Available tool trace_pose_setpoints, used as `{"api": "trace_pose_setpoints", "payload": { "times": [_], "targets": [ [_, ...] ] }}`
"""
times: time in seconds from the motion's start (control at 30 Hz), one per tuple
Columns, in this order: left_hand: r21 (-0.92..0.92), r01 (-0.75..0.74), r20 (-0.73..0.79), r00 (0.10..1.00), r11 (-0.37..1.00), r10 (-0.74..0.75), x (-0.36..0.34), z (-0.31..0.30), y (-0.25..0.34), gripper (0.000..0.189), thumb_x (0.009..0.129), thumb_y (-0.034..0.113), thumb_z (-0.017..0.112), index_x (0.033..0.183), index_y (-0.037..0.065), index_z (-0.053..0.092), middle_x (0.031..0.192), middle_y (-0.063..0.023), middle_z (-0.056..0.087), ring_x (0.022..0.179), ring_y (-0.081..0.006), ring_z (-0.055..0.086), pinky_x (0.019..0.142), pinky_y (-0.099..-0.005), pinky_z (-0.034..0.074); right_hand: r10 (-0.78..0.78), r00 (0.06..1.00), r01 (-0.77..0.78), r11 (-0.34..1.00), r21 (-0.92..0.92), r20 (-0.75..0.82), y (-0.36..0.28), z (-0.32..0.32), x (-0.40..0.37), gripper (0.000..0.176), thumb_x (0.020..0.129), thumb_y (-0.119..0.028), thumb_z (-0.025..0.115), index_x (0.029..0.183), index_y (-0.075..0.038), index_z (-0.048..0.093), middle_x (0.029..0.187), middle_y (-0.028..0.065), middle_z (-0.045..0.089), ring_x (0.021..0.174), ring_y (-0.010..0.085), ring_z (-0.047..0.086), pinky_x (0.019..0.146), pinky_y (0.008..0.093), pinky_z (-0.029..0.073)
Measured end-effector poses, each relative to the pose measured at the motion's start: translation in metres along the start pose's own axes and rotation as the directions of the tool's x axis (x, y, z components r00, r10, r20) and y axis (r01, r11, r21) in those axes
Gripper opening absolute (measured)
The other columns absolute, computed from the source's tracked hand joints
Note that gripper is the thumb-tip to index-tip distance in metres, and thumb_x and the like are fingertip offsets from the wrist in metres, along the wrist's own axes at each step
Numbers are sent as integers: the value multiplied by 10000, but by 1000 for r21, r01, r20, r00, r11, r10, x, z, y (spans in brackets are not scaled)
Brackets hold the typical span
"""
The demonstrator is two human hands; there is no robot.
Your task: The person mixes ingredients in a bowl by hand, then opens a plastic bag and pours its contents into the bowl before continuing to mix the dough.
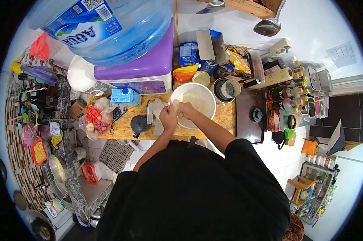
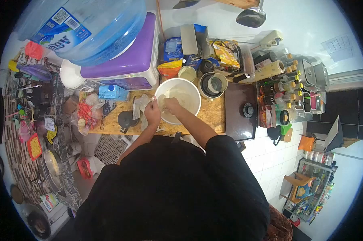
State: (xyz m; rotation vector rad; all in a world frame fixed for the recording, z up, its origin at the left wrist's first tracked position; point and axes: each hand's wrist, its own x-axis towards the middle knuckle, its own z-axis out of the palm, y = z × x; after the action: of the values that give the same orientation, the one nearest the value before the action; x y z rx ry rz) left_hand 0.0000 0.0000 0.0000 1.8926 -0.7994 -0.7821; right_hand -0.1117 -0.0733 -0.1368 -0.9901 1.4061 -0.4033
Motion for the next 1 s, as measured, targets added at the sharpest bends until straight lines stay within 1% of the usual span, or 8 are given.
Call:
{"api": "trace_pose_setpoints", "payload": {
  "times": [0.1,0.2,0.3,0.43,0.47,0.57,0.67,1.0],
  "targets": [
    [-38,-6,35,999,999,8,-5,-1,-7,571,978,424,547,750,-91,637,659,-223,627,595,-299,580,639,-426,453,-617,779,613,787,66,109,82,1,56,407,813,-405,708,1015,-52,686,941,166,697,857,329,686,771,420,540],
    [-89,-67,-32,997,994,65,-10,1,-1,556,957,410,589,681,-73,575,595,-242,558,528,-328,531,556,-443,415,-538,835,519,840,157,116,29,-10,21,405,884,-404,607,965,-11,666,896,176,677,890,335,674,782,408,532],
    [-52,-44,13,999,998,45,-6,0,-3,573,984,417,545,733,-93,622,618,-195,598,571,-234,532,613,-413,441,-172,926,-222,471,854,336,-40,-19,-21,428,931,-386,520,934,20,655,884,214,658,917,359,654,809,406,521],
    [-49,9,-25,1000,999,-11,-3,3,-4,562,959,413,584,675,-71,562,598,-235,558,537,-337,526,572,-451,419,-156,983,132,966,222,93,-91,-52,-60,372,948,-297,495,1034,38,631,1014,224,659,950,345,649,850,430,519],
    [-59,0,-28,1000,998,-2,-4,2,-2,563,958,414,585,674,-71,559,601,-236,558,541,-345,521,580,-454,421,-353,935,339,851,-400,42,-110,-57,-80,327,942,-236,517,1084,39,621,1086,209,662,948,304,664,862,418,529],
    [-68,8,-35,999,998,-10,-2,3,-1,563,956,413,586,670,-72,553,598,-235,548,543,-358,502,589,-457,418,-550,834,389,641,-662,-42,-121,-48,-117,325,864,-184,577,1045,83,619,1115,281,628,951,398,649,875,469,509],
    [-68,-30,-64,998,997,26,0,7,-7,558,954,408,588,670,-71,553,594,-235,541,538,-362,490,588,-463,413,-460,795,501,131,-856,395,-37,-43,-69,309,809,-127,568,1035,76,624,1080,322,621,944,461,628,876,510,491],
    [-61,-20,-53,998,998,17,2,4,-6,554,959,398,585,667,-71,550,581,-235,524,529,-352,478,570,-453,405,-172,924,382,359,-851,342,-129,-66,-126,250,781,-111,555,937,32,688,961,294,671,938,407,665,861,475,513]
  ]
}}
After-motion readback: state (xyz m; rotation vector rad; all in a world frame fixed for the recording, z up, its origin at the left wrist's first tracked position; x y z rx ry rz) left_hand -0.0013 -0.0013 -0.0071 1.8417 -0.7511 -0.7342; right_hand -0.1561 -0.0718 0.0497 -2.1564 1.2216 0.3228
